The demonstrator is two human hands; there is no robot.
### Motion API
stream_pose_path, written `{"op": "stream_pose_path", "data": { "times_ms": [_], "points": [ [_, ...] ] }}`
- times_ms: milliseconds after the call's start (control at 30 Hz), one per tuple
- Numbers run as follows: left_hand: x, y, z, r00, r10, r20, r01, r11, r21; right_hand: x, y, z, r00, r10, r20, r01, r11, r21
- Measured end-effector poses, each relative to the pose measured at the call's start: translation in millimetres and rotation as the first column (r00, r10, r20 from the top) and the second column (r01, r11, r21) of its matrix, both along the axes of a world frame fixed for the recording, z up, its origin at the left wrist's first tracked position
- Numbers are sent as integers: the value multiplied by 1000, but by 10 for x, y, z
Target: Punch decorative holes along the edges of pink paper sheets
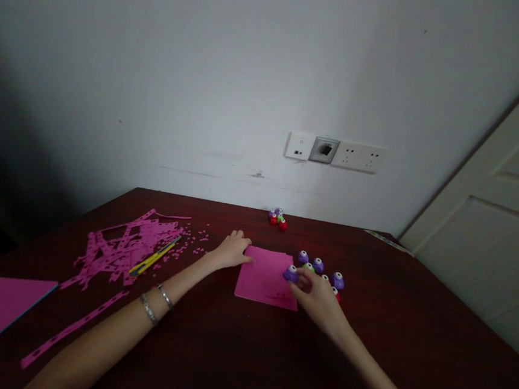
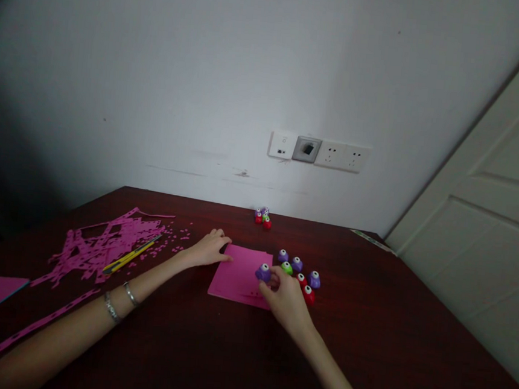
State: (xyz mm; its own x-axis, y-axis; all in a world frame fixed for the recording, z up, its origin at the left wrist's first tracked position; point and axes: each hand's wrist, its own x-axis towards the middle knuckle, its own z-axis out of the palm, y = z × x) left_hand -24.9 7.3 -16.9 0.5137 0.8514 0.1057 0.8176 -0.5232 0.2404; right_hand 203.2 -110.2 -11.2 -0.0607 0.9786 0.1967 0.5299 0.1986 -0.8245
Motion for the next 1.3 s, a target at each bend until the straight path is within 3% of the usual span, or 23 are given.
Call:
{"op": "stream_pose_path", "data": {
  "times_ms": [167,367,600,767,1100,1300],
  "points": [
    [-5,70,-117,998,-63,5,63,998,0,-103,-161,-58,998,49,29,-48,998,-35],
    [10,106,-108,996,-70,63,72,997,-26,-129,-216,-48,996,57,67,-53,997,-63],
    [18,154,-134,988,-13,153,36,988,-149,-128,-255,23,992,53,114,-44,995,-86],
    [11,181,-166,984,13,179,18,985,-171,-131,-263,2,993,70,96,-63,995,-76],
    [64,125,-70,970,97,222,-51,977,-207,-169,-289,39,988,48,146,-37,996,-82],
    [107,139,-67,923,119,366,-29,970,-243,-172,-295,9,985,52,162,-38,995,-90]
  ]
}}
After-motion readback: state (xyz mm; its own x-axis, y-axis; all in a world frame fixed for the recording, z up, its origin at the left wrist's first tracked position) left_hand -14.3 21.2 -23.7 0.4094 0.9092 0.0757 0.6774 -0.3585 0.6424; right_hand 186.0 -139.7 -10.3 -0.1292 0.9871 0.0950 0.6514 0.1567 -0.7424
